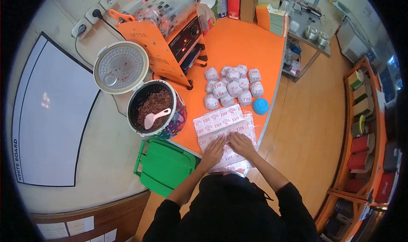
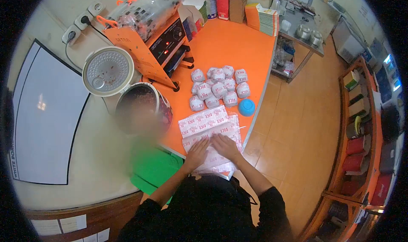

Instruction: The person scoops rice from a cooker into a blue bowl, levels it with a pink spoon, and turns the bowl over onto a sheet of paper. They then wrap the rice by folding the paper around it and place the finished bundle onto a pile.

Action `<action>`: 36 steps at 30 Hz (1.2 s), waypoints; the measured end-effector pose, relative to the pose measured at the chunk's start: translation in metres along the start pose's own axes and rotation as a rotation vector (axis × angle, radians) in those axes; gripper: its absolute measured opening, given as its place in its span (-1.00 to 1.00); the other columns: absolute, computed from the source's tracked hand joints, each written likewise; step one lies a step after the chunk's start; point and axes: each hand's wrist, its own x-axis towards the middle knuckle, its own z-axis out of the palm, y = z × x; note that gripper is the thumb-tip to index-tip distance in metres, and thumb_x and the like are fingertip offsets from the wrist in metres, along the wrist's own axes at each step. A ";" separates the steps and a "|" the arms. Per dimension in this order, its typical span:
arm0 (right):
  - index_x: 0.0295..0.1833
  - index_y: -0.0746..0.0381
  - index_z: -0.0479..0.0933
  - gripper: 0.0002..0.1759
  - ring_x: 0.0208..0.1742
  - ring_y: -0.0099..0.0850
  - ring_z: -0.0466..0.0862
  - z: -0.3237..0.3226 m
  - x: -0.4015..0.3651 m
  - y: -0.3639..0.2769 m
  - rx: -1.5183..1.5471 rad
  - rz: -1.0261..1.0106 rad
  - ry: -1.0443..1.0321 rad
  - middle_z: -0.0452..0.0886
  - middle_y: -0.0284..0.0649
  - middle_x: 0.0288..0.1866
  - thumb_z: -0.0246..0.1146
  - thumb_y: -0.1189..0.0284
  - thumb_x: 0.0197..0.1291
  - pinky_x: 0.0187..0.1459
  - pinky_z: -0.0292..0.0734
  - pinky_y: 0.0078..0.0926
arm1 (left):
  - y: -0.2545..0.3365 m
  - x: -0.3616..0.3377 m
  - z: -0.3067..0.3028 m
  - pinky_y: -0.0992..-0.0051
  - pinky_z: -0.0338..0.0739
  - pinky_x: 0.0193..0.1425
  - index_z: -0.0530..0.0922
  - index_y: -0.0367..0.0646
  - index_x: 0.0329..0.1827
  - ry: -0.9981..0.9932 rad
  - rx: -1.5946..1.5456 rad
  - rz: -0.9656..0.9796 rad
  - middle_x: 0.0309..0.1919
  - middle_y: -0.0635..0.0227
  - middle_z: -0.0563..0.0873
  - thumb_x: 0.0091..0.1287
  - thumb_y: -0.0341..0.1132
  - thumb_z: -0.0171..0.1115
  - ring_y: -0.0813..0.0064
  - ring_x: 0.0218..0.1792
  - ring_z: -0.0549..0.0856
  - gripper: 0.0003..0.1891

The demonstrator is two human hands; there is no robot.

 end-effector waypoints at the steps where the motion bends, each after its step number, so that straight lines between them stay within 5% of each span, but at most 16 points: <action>1: 0.01 0.20 0.54 -0.65 0.01 -0.26 0.61 0.001 -0.001 0.006 0.083 0.022 -0.024 0.58 -0.21 0.08 0.34 0.34 0.11 0.01 0.53 -0.28 | -0.001 -0.005 0.003 0.16 0.31 0.43 0.43 -0.29 0.28 0.054 -0.021 -0.015 0.28 0.05 0.49 0.28 -0.43 0.17 0.10 0.32 0.46 -0.53; 5: -0.07 0.30 0.51 -0.71 -0.03 -0.15 0.60 0.005 -0.006 0.016 0.298 0.114 -0.080 0.58 -0.09 -0.04 0.29 0.49 0.06 0.00 0.55 -0.27 | -0.002 -0.010 0.008 0.19 0.47 0.20 0.56 -0.26 -0.04 0.291 -0.218 -0.402 -0.06 0.09 0.62 0.15 -0.57 0.20 0.09 0.05 0.60 -0.72; 11: -0.01 0.28 0.48 -0.66 -0.12 -0.07 0.59 0.001 0.014 0.029 0.423 0.278 -0.134 0.58 -0.03 -0.15 0.22 0.55 0.03 -0.08 0.51 -0.11 | -0.036 -0.005 0.005 0.25 0.53 -0.02 0.57 -0.21 -0.16 0.221 -0.219 -0.288 -0.32 0.19 0.65 0.12 -0.64 0.16 0.09 -0.14 0.65 -0.76; 14: 0.00 0.26 0.46 -0.62 -0.11 -0.04 0.59 -0.002 0.036 0.031 0.455 0.434 -0.267 0.60 -0.01 -0.22 0.24 0.55 -0.01 -0.09 0.48 -0.07 | -0.045 0.002 0.002 0.29 0.53 -0.01 0.56 -0.21 -0.28 0.223 -0.402 -0.414 -0.41 0.21 0.67 0.10 -0.65 0.22 0.14 -0.24 0.67 -0.83; 17: 0.00 0.26 0.47 -0.59 -0.08 -0.07 0.62 0.004 0.055 0.031 0.310 0.379 -0.286 0.62 -0.05 -0.22 0.28 0.54 -0.05 -0.05 0.49 -0.11 | -0.044 0.025 -0.014 0.20 0.53 -0.05 0.61 -0.18 -0.26 0.059 -0.562 -0.710 -0.37 0.14 0.63 0.07 -0.63 0.24 0.06 -0.16 0.64 -0.80; 19: 0.02 0.25 0.48 -0.53 -0.05 -0.13 0.62 0.016 0.062 0.031 0.062 0.250 -0.146 0.62 -0.10 -0.19 0.32 0.52 -0.11 -0.03 0.51 -0.13 | -0.034 0.051 -0.022 0.19 0.54 -0.03 0.61 -0.20 -0.27 0.217 -0.379 -0.605 -0.33 0.12 0.62 0.03 -0.59 0.30 0.02 -0.09 0.62 -0.81; 21: -0.07 0.24 0.55 -0.61 -0.04 -0.16 0.65 0.022 0.076 0.030 0.035 0.246 -0.415 0.63 -0.13 -0.18 0.34 0.50 -0.12 -0.03 0.53 -0.17 | -0.031 0.068 -0.030 0.18 0.54 -0.01 0.60 -0.21 -0.26 0.114 -0.156 -0.530 -0.29 0.10 0.60 0.01 -0.55 0.32 -0.01 -0.04 0.60 -0.79; 23: -0.15 0.24 0.59 -0.69 -0.06 -0.18 0.67 0.022 0.081 0.026 0.037 0.251 -0.567 0.64 -0.13 -0.19 0.34 0.48 -0.12 -0.08 0.57 -0.19 | -0.035 0.078 -0.037 0.17 0.55 0.00 0.59 -0.21 -0.23 -0.223 0.119 -0.484 -0.25 0.10 0.59 0.02 -0.51 0.32 -0.05 0.00 0.58 -0.78; 26: -0.27 0.25 0.62 -0.79 -0.14 -0.18 0.70 0.020 0.081 0.024 0.070 0.273 -0.618 0.65 -0.10 -0.22 0.31 0.47 -0.11 -0.23 0.65 -0.21 | -0.052 0.062 0.002 0.12 0.55 -0.06 0.57 -0.25 -0.19 -0.132 0.359 -0.233 -0.23 0.11 0.58 0.06 -0.46 0.28 0.00 -0.11 0.61 -0.77; 29: -0.25 0.33 0.59 -0.80 -0.25 -0.15 0.69 0.023 0.050 0.014 0.158 0.315 -0.461 0.63 -0.10 -0.25 0.27 0.47 -0.03 -0.32 0.65 -0.19 | -0.030 0.048 0.005 0.08 0.54 -0.13 0.57 -0.25 -0.22 -0.172 0.184 -0.523 -0.24 0.11 0.58 0.10 -0.48 0.20 0.04 -0.21 0.62 -0.83; 32: -0.10 0.40 0.56 -0.69 -0.20 -0.16 0.66 0.030 0.012 -0.004 0.206 0.365 -0.228 0.59 -0.09 -0.19 0.23 0.49 0.02 -0.31 0.66 -0.18 | -0.019 0.025 0.016 0.13 0.56 -0.24 0.58 -0.24 -0.24 0.109 0.039 -0.463 -0.31 0.07 0.59 0.21 -0.47 0.16 -0.01 -0.28 0.65 -0.90; 36: 0.17 0.43 0.45 -0.49 -0.04 -0.17 0.57 0.026 -0.006 -0.020 0.280 0.421 -0.094 0.49 -0.04 -0.03 0.21 0.52 0.04 -0.16 0.63 -0.25 | -0.008 0.004 0.022 0.19 0.50 0.05 0.52 -0.34 0.08 0.125 0.066 -0.419 -0.10 0.05 0.59 0.29 -0.44 0.15 0.10 -0.04 0.59 -0.69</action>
